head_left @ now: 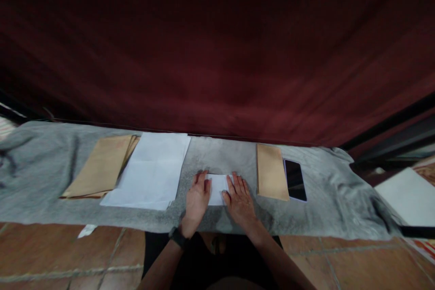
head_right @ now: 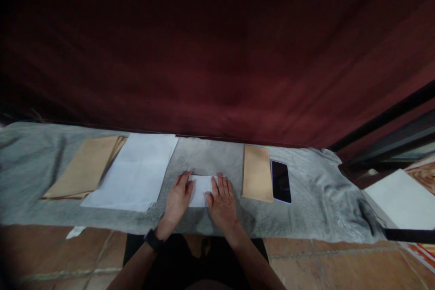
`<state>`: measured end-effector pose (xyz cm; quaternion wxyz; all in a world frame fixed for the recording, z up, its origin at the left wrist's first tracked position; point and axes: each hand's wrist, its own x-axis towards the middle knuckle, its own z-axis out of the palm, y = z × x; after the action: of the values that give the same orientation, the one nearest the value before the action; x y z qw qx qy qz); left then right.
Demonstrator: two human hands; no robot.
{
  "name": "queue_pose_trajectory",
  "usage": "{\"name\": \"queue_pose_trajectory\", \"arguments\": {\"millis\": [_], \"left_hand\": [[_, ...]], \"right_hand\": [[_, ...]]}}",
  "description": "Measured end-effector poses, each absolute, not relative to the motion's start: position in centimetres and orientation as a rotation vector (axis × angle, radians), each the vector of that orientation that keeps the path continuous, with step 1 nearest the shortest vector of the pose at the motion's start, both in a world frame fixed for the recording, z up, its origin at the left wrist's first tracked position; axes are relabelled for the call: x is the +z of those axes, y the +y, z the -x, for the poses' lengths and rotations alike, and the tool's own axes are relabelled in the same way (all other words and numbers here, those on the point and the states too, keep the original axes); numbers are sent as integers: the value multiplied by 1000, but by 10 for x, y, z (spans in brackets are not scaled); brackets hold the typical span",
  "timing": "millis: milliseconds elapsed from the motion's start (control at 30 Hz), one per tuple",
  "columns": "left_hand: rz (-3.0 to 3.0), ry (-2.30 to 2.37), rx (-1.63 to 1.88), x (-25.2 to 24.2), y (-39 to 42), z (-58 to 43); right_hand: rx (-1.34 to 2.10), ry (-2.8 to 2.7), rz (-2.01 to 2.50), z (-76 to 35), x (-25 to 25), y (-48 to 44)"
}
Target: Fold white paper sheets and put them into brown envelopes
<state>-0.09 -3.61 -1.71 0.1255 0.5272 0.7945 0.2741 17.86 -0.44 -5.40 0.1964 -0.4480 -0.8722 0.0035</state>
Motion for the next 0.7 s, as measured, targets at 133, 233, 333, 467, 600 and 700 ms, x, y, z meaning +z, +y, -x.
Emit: {"name": "queue_pose_trajectory", "arguments": {"millis": [133, 233, 333, 467, 600, 700], "left_hand": [[-1485, 2146, 1047, -24, -48, 2], [-1505, 2144, 1051, -28, -59, -3], [-1540, 2214, 973, -28, -65, -10], [-1660, 2330, 776, -19, -69, -12], [-1814, 2436, 513, -2, -66, -24], [-1977, 2300, 583, 17, -64, -55]], "right_hand": [[71, -2442, 1245, -181, -51, -3], [83, -2432, 1246, -181, -51, -3], [32, -2431, 1248, -179, -53, -4], [-23, -2410, 1290, -174, -53, -6], [-20, -2410, 1310, -173, -54, -5], [-2, -2458, 1284, -175, -56, -5]]}}
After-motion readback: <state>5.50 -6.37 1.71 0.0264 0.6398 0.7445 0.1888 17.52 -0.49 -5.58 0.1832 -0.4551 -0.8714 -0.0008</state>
